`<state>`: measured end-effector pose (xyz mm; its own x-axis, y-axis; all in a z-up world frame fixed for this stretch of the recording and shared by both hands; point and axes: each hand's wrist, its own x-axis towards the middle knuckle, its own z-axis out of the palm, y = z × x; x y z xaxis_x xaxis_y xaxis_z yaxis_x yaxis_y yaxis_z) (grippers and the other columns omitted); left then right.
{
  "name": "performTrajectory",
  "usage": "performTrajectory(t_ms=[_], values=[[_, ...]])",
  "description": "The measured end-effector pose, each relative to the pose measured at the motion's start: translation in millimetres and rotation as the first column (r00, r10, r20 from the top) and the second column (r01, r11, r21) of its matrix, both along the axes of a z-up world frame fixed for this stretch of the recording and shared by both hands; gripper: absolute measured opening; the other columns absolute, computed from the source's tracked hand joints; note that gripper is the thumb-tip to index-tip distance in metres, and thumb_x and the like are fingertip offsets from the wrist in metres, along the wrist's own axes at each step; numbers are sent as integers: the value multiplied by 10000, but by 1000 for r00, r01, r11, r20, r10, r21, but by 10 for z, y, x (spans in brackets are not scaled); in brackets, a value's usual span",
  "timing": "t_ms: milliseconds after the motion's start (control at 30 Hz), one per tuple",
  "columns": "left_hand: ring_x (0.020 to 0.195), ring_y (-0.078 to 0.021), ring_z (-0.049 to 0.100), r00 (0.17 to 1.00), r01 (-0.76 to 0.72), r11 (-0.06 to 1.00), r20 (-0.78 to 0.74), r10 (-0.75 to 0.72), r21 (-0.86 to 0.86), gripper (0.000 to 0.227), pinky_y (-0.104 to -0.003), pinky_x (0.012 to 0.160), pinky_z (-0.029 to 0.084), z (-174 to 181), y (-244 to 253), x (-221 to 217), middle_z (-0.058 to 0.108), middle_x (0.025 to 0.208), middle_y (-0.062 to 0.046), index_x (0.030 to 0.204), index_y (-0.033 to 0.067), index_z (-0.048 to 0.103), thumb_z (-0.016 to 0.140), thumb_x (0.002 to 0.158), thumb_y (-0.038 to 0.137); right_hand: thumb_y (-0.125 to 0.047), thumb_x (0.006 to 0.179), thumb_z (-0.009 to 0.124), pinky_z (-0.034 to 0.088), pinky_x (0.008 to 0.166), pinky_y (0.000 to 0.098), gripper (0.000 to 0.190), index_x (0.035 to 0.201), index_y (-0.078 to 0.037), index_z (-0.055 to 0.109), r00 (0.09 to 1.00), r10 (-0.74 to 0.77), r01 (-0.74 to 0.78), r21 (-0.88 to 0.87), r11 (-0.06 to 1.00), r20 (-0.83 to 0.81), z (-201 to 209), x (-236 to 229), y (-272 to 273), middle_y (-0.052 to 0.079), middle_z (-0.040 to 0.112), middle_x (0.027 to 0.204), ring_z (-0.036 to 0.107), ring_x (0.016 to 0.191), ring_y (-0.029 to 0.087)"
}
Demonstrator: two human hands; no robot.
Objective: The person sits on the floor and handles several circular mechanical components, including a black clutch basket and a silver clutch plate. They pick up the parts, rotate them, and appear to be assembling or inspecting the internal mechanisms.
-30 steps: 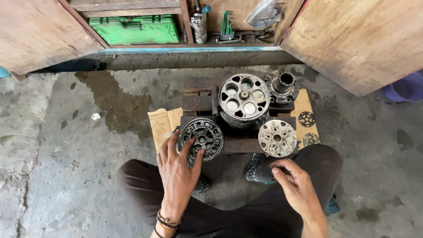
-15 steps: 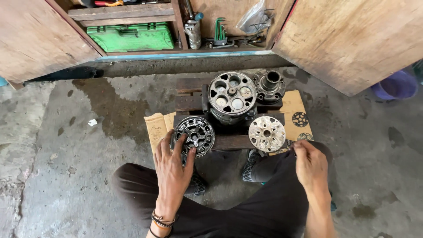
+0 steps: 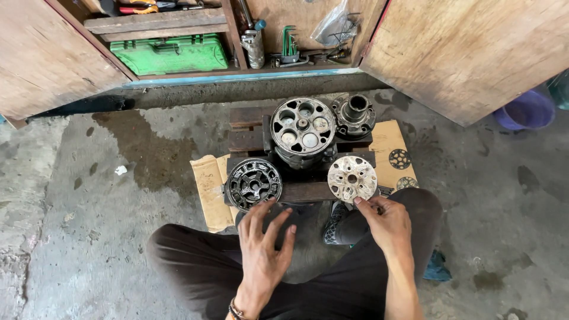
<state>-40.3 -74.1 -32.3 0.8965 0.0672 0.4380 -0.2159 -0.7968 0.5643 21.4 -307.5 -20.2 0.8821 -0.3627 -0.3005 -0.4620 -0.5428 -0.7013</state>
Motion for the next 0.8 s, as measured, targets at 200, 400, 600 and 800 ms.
performTrajectory(t_ms=[200, 400, 600, 800], values=[[1308, -304, 494, 997, 70, 993, -33, -73, -93, 327, -455, 1091, 405, 105, -102, -14, 562, 1396, -86, 1159, 133, 727, 752, 836, 176, -88, 875, 771, 250, 449, 211, 151, 873, 62, 760, 956, -245, 98, 616, 781, 158, -605, -39, -114, 7, 528, 617, 367, 500, 57], [1280, -323, 508, 993, 111, 981, -20, -116, -162, 320, -459, 1088, 425, 128, -154, 9, 591, 1362, -95, 1143, 114, 725, 756, 827, 151, -36, 864, 757, 316, 452, 206, 96, 822, 46, 730, 940, -277, 32, 758, 651, 198, -779, -98, -144, -11, 503, 573, 398, 484, 59], [1069, -260, 603, 991, 119, 947, -25, -132, -300, 322, -392, 951, 500, 331, -222, 67, 684, 1190, -80, 1122, 48, 716, 746, 807, 108, -51, 850, 753, 277, 512, 201, 99, 884, 41, 765, 914, -192, -112, 675, 729, 358, -552, -292, -41, -9, 532, 600, 398, 548, 57], [743, -102, 574, 953, 81, 768, -176, -246, -636, 528, -197, 598, 501, 417, -218, 177, 666, 1028, -68, 1351, -28, 606, 749, 886, 175, -56, 790, 752, 329, 475, 194, 80, 733, 0, 748, 816, 97, -334, 329, 883, 569, -92, -432, 125, -27, 595, 554, 444, 485, 55]])
